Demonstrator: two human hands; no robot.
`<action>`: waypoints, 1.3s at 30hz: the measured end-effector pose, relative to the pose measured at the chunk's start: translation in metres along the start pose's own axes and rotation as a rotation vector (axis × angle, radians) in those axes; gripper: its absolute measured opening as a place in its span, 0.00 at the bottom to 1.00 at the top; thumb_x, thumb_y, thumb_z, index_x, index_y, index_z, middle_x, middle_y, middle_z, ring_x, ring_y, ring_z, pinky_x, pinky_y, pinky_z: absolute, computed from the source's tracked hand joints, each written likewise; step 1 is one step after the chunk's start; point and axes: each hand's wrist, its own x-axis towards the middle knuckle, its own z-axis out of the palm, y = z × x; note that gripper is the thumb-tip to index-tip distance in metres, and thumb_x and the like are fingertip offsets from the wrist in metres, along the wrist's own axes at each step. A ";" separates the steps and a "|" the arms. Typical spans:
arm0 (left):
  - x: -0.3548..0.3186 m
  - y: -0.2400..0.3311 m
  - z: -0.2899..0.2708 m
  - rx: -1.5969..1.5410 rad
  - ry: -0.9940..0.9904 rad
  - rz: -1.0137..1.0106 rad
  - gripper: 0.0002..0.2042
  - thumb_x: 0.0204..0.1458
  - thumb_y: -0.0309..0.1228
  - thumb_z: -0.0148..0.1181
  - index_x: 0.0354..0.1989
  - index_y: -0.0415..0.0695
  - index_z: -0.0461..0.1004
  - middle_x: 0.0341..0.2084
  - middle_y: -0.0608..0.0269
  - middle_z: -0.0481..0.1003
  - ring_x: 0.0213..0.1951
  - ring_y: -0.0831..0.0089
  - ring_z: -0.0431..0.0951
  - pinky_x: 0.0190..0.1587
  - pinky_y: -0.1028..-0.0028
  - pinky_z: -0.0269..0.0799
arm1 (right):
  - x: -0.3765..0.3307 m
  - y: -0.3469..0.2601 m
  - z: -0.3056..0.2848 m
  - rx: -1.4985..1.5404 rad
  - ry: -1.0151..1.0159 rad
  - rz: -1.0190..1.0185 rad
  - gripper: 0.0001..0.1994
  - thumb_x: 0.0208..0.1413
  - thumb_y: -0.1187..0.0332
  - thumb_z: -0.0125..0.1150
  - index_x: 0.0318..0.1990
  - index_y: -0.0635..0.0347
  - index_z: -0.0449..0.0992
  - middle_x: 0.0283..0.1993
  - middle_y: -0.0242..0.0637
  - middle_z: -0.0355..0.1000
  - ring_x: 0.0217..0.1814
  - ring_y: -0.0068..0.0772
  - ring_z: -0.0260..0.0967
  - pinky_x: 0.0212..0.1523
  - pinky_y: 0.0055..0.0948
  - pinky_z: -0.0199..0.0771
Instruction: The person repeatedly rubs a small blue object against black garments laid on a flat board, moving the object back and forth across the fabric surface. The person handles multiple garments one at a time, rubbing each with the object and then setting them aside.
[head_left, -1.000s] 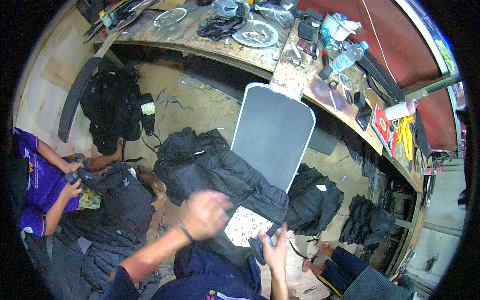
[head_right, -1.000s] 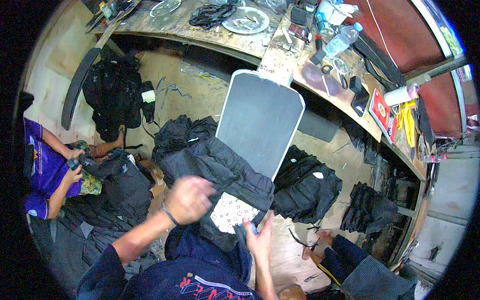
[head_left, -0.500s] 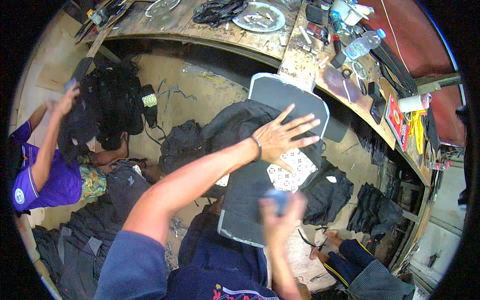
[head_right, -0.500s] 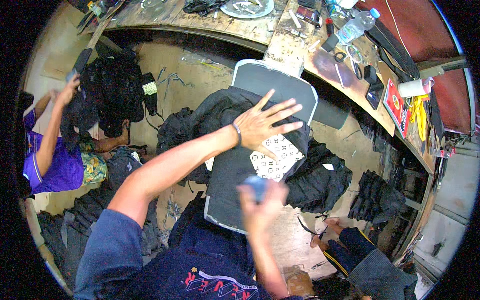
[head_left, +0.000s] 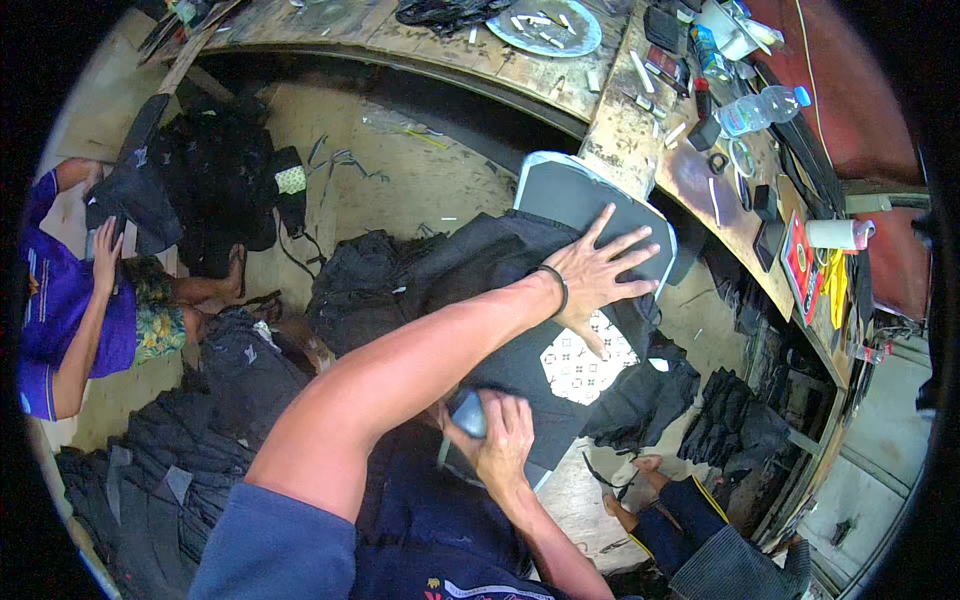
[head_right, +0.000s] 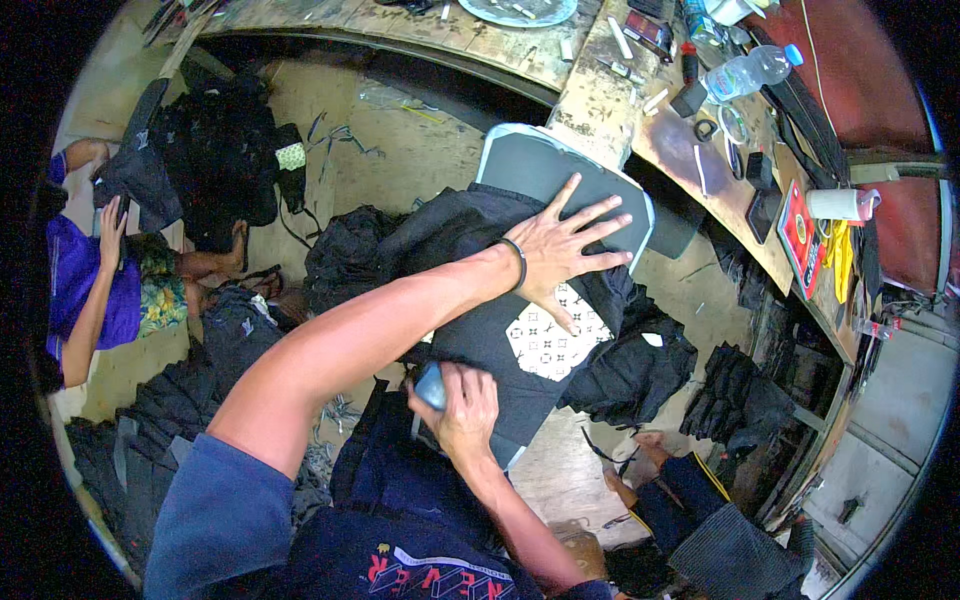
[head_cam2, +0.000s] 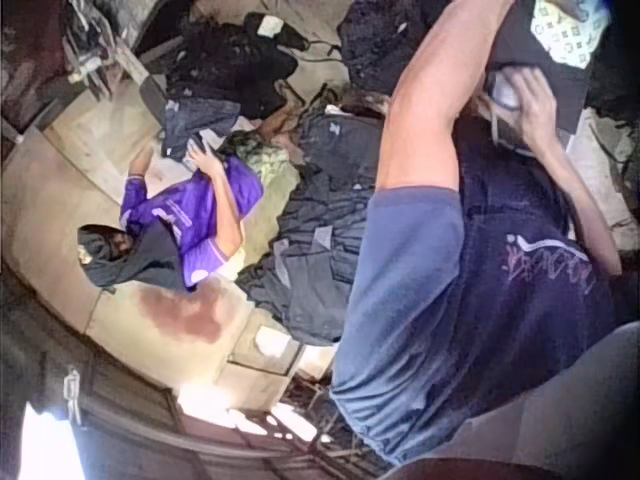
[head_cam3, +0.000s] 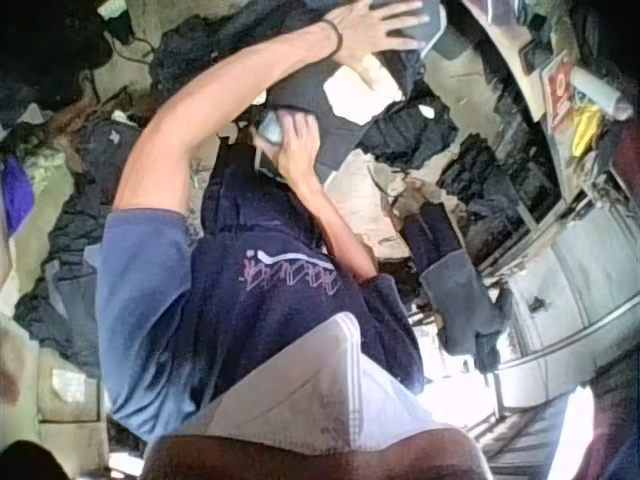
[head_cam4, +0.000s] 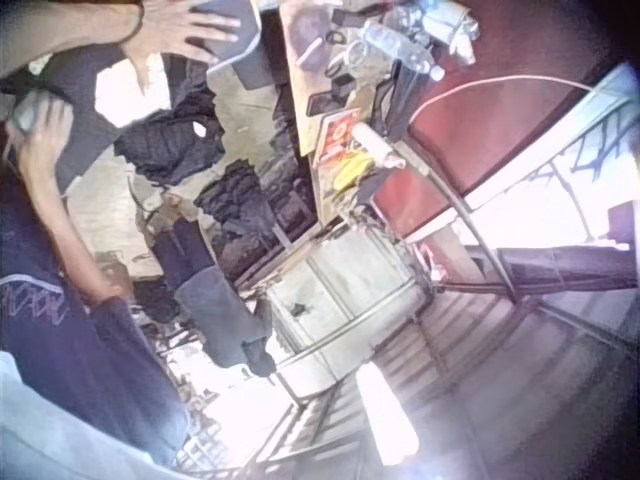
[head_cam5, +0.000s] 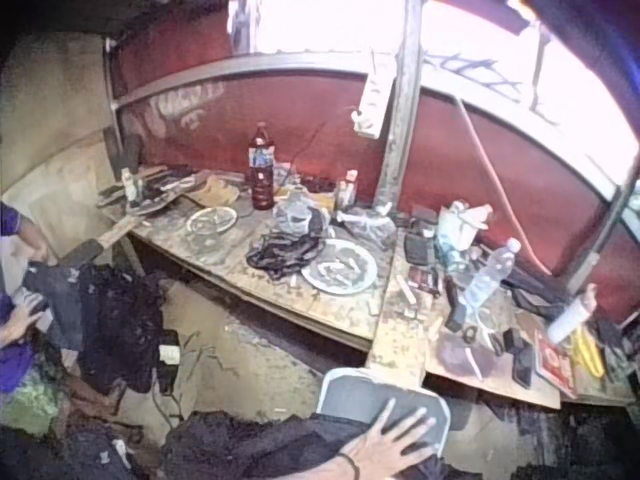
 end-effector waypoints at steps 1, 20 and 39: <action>0.000 0.001 -0.002 -0.003 -0.033 -0.009 0.65 0.33 0.87 0.60 0.82 0.63 0.58 0.85 0.49 0.43 0.85 0.46 0.36 0.75 0.19 0.21 | -0.006 0.001 0.000 0.031 -0.091 0.029 0.30 0.42 0.53 0.88 0.49 0.62 0.81 0.42 0.44 0.76 0.45 0.48 0.75 0.46 0.47 0.77; -0.009 0.034 -0.014 0.230 0.068 -0.007 0.58 0.43 0.77 0.66 0.84 0.70 0.53 0.86 0.55 0.42 0.86 0.51 0.37 0.78 0.22 0.27 | -0.083 0.005 -0.024 -0.004 -0.062 0.083 0.27 0.40 0.56 0.88 0.45 0.58 0.82 0.44 0.40 0.77 0.46 0.46 0.74 0.47 0.43 0.75; -0.032 0.045 0.011 0.064 -0.009 -0.115 0.63 0.41 0.82 0.61 0.85 0.63 0.50 0.85 0.49 0.43 0.85 0.51 0.40 0.81 0.32 0.26 | -0.038 0.048 -0.053 -0.031 0.083 0.167 0.23 0.39 0.59 0.87 0.39 0.61 0.83 0.35 0.41 0.77 0.40 0.46 0.76 0.42 0.45 0.78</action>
